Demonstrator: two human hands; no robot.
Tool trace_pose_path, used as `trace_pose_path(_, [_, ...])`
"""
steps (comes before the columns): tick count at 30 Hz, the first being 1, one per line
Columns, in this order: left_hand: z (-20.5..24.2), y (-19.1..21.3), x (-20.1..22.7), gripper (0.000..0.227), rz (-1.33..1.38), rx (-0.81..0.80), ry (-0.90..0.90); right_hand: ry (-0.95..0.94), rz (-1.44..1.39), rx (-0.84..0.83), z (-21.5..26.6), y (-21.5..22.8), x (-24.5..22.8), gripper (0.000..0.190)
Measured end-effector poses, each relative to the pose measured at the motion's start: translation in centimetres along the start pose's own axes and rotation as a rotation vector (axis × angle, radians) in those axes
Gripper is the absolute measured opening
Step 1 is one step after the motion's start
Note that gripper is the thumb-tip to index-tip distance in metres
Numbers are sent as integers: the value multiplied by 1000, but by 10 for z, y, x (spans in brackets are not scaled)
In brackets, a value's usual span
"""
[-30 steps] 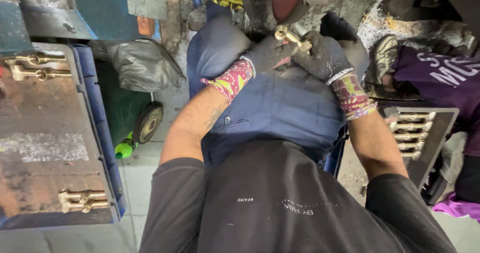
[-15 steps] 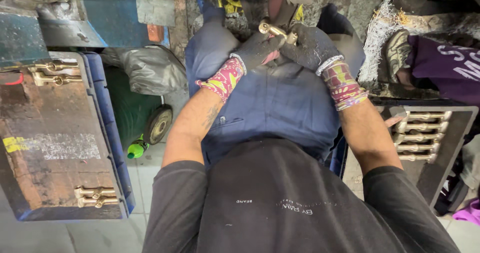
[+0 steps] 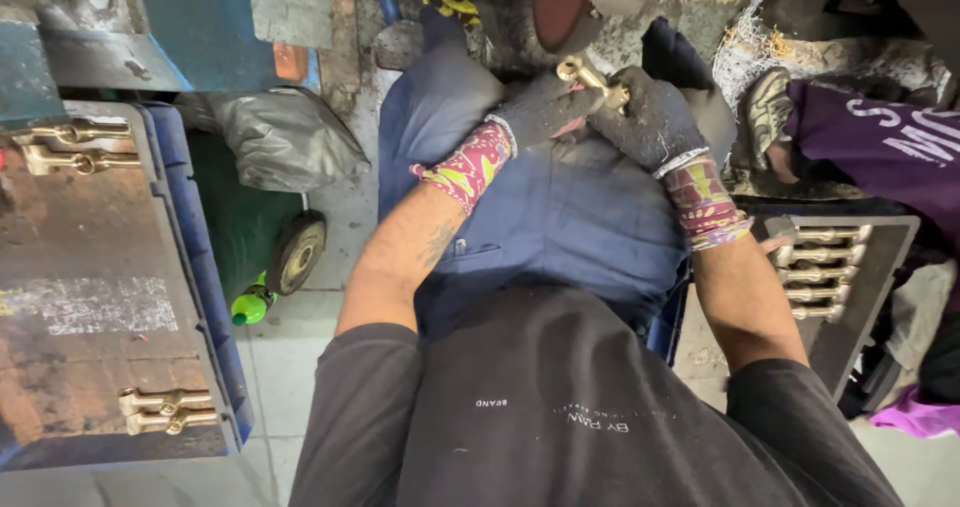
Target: The person sits on the floor and repeatedly rubs a small brass fitting with a cloth to polish its surface. They rotate the fitting to treat different sides and occasionally place it on a nearby tray before picking it up again.
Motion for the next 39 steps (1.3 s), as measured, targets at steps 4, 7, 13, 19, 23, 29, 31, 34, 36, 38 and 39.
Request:
trace_pose_path(4, [13,1,9,31,-147,-20,46,-39,-43,-74,-6,-3,1,42])
trace_pose_path(7, [28,1,28,21,32,-31,-66,25,-71,-89,-16,-3,-3,41])
trace_pose_path(13, [32,11,26,23,128,5,60,64,-56,-134,-34,-8,-3,44])
trace_pose_path(19, [13,29,-8,20,305,36,52,110,-32,-116,-40,-16,3,47])
trace_pose_path(23, [14,40,1,22,134,99,2,136,-89,-84,-43,-14,-9,45])
trace_pose_path(29, [75,16,60,29,22,125,-38,218,35,1,-1,12,-67,42])
trace_pose_path(31, [120,-28,77,32,393,9,-87,303,264,89,38,39,-93,44])
trace_pose_path(34, [186,-83,131,44,-356,231,-613,384,283,155,91,74,-135,30])
trace_pose_path(36, [210,-117,159,47,-371,257,-666,461,497,168,116,101,-164,40])
trace_pose_path(38, [223,-138,182,48,-437,253,-692,485,641,164,135,122,-188,45])
trace_pose_path(39, [226,-146,191,49,-445,244,-707,473,677,159,140,128,-198,44])
Point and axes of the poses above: each hand's wrist, its own z-axis away from the middle knuckle, its own y-axis out of the back of the hand, x = y × z, the point moved 4 cm from there along -z, towards the middle knuckle, and after that the axes turned 7 degrees about y, right-handed, at the moved point
